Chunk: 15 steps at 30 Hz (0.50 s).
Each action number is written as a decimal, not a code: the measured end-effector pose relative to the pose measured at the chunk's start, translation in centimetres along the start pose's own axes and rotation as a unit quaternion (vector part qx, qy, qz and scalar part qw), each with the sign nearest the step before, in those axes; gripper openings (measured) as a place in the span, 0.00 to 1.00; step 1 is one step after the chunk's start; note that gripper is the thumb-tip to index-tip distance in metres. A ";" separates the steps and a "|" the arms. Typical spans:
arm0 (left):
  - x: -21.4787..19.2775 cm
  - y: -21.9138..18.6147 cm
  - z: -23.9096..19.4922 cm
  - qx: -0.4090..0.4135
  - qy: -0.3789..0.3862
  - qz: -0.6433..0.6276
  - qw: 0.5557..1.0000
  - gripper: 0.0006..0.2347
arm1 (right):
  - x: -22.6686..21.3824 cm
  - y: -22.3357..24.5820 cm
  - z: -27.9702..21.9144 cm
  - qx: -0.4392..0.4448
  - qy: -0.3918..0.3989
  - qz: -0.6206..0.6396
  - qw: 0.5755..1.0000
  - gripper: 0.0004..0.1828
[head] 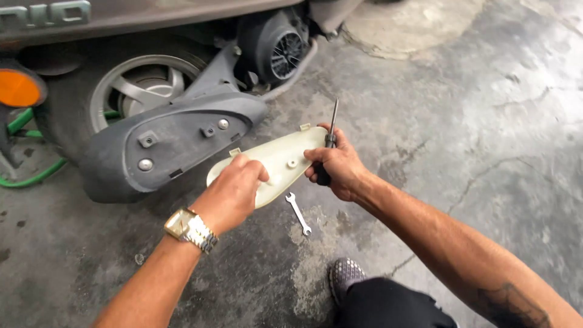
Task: The person uses a screwdriver to remove a plastic cover from the rear wheel area of a scooter. They then move to the front of the scooter and use a wrench to loosen and remove the side mirror.
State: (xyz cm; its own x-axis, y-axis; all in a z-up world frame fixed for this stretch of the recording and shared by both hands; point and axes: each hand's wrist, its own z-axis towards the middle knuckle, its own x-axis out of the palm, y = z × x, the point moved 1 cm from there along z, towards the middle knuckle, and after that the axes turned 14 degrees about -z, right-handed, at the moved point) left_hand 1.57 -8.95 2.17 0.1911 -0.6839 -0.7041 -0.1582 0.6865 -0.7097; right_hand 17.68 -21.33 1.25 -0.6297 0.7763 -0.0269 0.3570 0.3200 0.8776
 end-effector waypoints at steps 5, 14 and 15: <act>0.3 -1.3 3.1 0.030 0.004 -0.031 0.999 0.03 | -2.0 0.6 -2.2 -0.001 -0.065 0.007 0.998 0.29; 2.8 -4.7 6.2 0.131 0.038 -0.051 0.989 0.04 | -7.0 2.2 -5.3 -0.015 -0.189 0.016 0.982 0.27; 2.8 -4.7 6.5 0.142 0.032 -0.041 0.988 0.04 | -7.2 2.5 -5.4 -0.013 -0.193 0.017 0.981 0.26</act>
State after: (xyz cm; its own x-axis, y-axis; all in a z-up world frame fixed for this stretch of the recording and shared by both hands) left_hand 9.16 -12.47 3.72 0.1291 -0.7482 -0.6508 0.1358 0.6635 -0.7358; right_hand 19.36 -29.10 6.21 -0.3068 0.9361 -0.1721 0.3535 0.2799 0.8926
